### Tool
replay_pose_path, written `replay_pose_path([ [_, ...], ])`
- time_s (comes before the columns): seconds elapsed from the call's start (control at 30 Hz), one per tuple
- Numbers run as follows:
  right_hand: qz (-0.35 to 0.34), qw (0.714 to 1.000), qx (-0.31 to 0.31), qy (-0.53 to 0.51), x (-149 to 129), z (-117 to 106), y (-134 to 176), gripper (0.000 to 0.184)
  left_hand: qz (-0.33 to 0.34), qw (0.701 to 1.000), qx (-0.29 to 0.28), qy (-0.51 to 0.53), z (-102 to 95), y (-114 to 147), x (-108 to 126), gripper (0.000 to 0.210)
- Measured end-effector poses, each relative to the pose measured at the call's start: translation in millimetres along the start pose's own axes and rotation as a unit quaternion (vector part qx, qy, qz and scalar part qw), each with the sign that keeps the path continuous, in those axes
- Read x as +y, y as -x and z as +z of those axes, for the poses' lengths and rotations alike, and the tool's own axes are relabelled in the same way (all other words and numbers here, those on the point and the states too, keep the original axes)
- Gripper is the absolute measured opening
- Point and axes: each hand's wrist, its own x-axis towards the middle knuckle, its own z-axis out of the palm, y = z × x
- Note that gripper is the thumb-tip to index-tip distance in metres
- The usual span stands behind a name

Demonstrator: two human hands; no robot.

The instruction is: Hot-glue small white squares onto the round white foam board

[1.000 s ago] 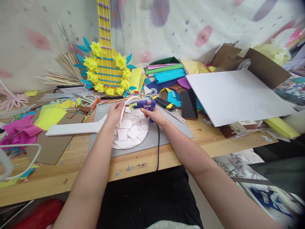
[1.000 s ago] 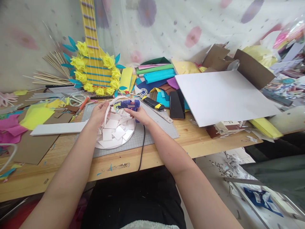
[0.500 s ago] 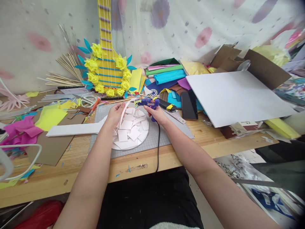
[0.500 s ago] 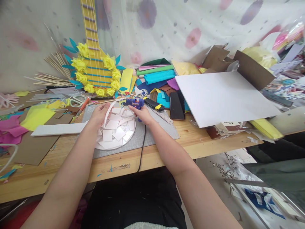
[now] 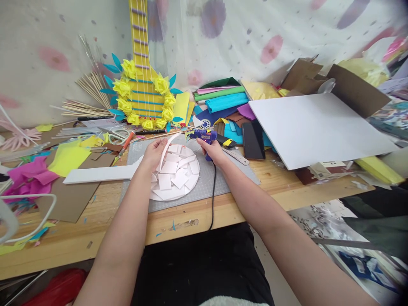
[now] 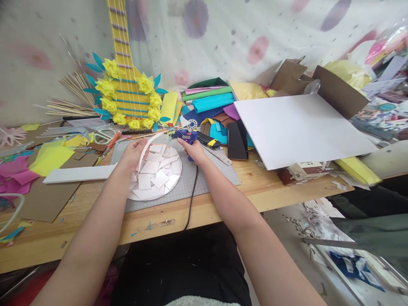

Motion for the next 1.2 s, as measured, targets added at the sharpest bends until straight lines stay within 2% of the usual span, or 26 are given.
replay_pose_path([
  [0.27, 0.021, 0.999, 0.024, 0.007, -0.8, -2.1, -0.6, 0.047, -0.003, 1.0, -0.002, 0.001, -2.7, -2.2, -1.9, 0.03],
  [0.8, 0.062, 0.996, 0.065, 0.022, -1.1, -5.3, -4.6, 0.039, -0.019, 1.0, 0.002, 0.014, 0.6, 4.0, 8.6, 0.033],
  [1.2, 0.052, 0.998, 0.043, -0.008, 4.3, -7.7, -7.8, 0.03, -0.019, 1.0, 0.007, 0.003, -1.9, 1.5, 5.8, 0.032],
])
